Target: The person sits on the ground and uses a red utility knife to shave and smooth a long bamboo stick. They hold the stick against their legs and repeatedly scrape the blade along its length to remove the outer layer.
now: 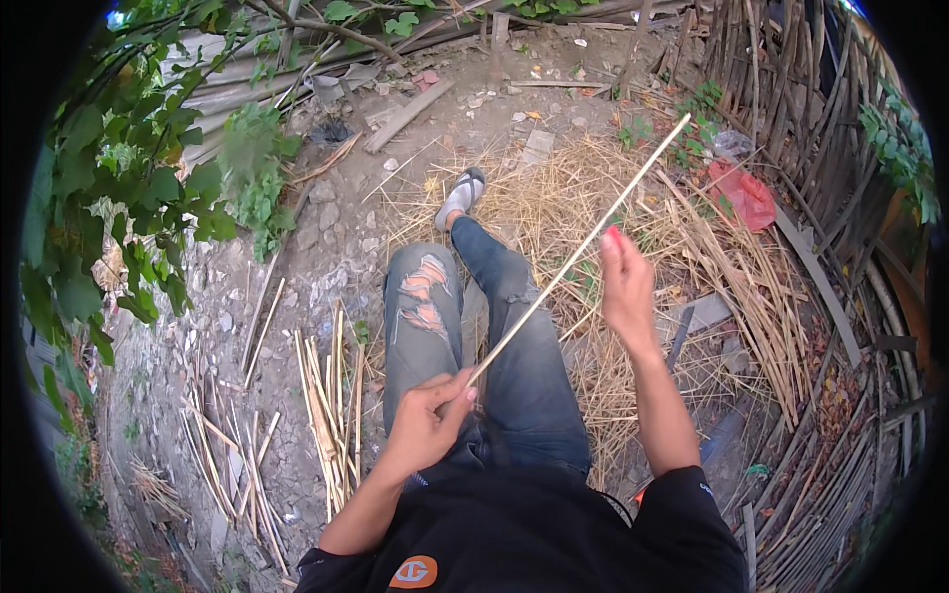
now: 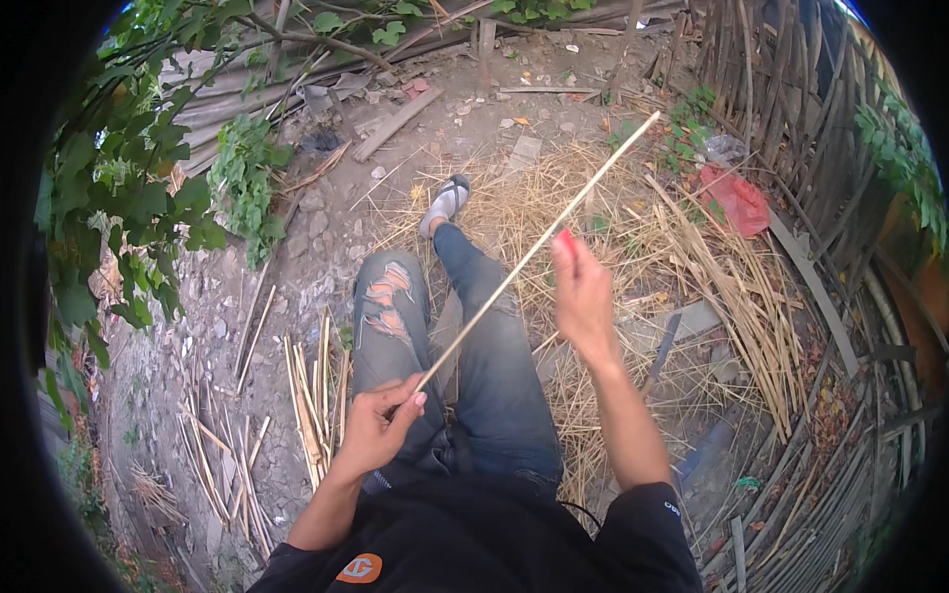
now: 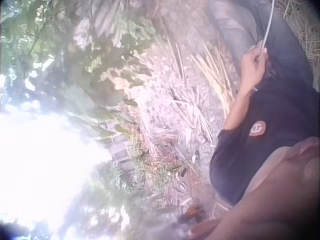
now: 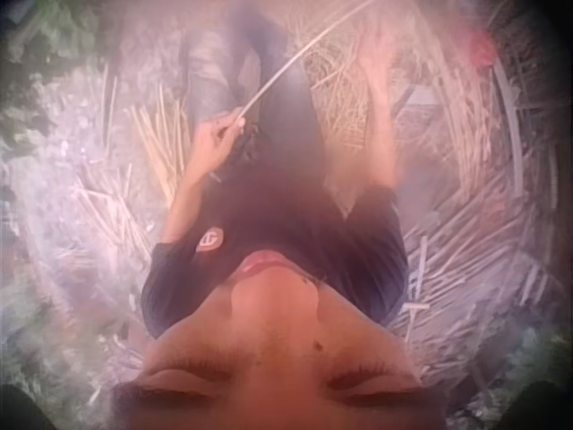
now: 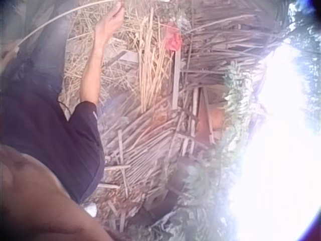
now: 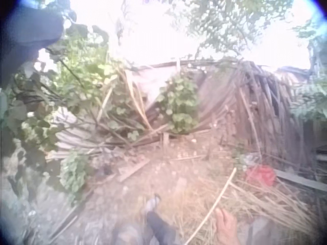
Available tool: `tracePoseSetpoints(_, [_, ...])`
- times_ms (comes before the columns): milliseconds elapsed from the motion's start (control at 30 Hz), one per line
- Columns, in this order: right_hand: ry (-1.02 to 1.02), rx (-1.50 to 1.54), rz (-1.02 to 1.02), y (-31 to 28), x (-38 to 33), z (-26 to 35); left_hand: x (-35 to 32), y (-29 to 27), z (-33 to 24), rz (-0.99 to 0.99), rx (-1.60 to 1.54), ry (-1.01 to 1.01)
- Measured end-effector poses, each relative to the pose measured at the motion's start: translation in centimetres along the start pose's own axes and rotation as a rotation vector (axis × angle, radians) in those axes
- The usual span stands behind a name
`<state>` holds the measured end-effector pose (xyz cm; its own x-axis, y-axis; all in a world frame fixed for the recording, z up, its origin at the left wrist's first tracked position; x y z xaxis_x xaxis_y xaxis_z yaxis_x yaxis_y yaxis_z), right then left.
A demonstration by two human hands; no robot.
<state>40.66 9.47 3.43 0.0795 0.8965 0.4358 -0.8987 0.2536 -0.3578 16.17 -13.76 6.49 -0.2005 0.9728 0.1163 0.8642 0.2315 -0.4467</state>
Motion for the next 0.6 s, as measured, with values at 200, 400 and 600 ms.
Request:
tracePoseSetpoints(200, [0.149,-0.002,-0.404,-8.6,5.7,-12.3,-3.4,-0.8,1.4,0.177,-0.015,-0.038])
tracePoseSetpoints(400, [0.293,0.596,-0.025,-6.9,-1.2,-6.7,-1.2,1.4,1.2,0.118,-0.067,-0.048])
tracePoseSetpoints(600, [0.348,0.650,0.283,-0.4,-6.3,0.7,0.5,3.0,4.1,0.151,-0.072,0.094])
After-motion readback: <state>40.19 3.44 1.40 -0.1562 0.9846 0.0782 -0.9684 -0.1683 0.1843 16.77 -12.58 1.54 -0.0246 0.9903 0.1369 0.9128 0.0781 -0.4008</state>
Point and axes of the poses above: each hand's wrist, its own x-axis towards the middle knuckle, its own y-axis out of the palm, z = x × y, the point moved 1 cm from there along x, towards the middle knuckle, and after that the axes turned 7 degrees about -z, right-handed, at the moved point
